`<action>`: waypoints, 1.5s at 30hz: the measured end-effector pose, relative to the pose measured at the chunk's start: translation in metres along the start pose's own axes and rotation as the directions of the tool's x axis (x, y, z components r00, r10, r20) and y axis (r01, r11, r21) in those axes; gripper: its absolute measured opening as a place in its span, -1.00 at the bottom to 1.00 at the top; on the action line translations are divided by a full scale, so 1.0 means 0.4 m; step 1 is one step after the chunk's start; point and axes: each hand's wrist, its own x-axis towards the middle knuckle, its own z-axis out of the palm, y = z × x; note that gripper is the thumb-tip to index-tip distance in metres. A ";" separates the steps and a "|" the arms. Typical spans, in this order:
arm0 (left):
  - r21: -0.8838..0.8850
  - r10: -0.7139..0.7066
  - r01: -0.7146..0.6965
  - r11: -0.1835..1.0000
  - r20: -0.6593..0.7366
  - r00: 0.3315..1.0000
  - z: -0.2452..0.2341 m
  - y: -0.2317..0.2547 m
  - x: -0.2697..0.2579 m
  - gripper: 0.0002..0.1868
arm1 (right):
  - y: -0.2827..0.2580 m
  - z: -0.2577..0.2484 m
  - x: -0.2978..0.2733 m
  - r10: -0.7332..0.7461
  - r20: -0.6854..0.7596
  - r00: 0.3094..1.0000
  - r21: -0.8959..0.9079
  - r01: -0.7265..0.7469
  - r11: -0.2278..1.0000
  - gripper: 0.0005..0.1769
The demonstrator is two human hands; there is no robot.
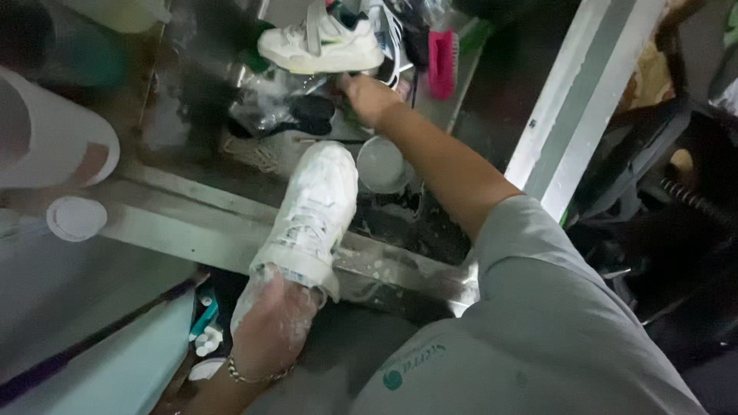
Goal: The person scrubs a white sneaker with a pink brush and a green brush, applying soap and rinsing it under a faucet. They then use a toothbrush to clean the shoe's laces and upper sections.
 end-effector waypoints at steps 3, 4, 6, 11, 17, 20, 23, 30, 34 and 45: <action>-0.063 -0.046 0.038 0.997 -0.136 0.990 0.032 0.015 -0.017 -0.39 | -0.041 0.003 0.058 0.516 0.114 0.849 0.326 -0.522 0.788 0.25; -0.109 0.235 -0.219 0.970 0.173 0.956 0.000 -0.013 0.019 -0.30 | 0.032 0.103 0.121 0.405 -0.031 0.914 0.055 -0.403 0.913 -0.16; -0.228 0.477 -0.419 0.879 0.445 0.758 -0.029 -0.044 0.056 -0.19 | 0.063 0.148 0.208 0.244 -0.134 0.961 -0.242 -0.270 0.932 -0.33; -0.171 0.389 -0.351 0.921 0.349 0.852 -0.010 -0.049 0.043 -0.29 | 0.031 0.013 0.164 0.454 0.148 0.879 -0.598 -0.286 0.748 0.26; -0.114 0.330 -0.314 0.943 0.182 0.926 0.023 -0.002 0.010 -0.37 | 0.230 0.133 0.190 0.204 -0.303 0.931 -0.042 -0.227 0.973 -0.41; -0.114 0.308 -0.292 0.950 0.158 0.938 0.100 0.060 -0.036 -0.29 | 0.182 0.103 0.132 0.066 -0.469 0.881 -0.079 -0.116 0.990 -0.68; -0.149 0.378 -0.358 0.922 0.142 0.915 0.040 -0.009 0.010 -0.33 | 0.046 0.005 0.080 0.506 -0.128 0.853 0.244 -0.467 0.850 0.24; -0.098 0.287 -0.277 0.956 0.109 0.952 0.088 -0.025 0.028 -0.24 | 0.200 -0.028 0.043 0.234 -0.122 0.964 0.155 -0.214 0.964 -0.83; -0.069 0.241 -0.235 0.970 0.095 0.966 0.114 0.005 0.011 -0.27 | 0.440 -0.147 0.030 0.682 -0.585 0.438 0.809 0.264 0.525 -0.58; -0.204 0.590 -0.595 0.777 0.565 0.577 -0.118 -0.066 0.122 0.04 | 1.005 0.168 0.157 0.919 -0.058 0.390 0.955 0.289 -0.062 -0.70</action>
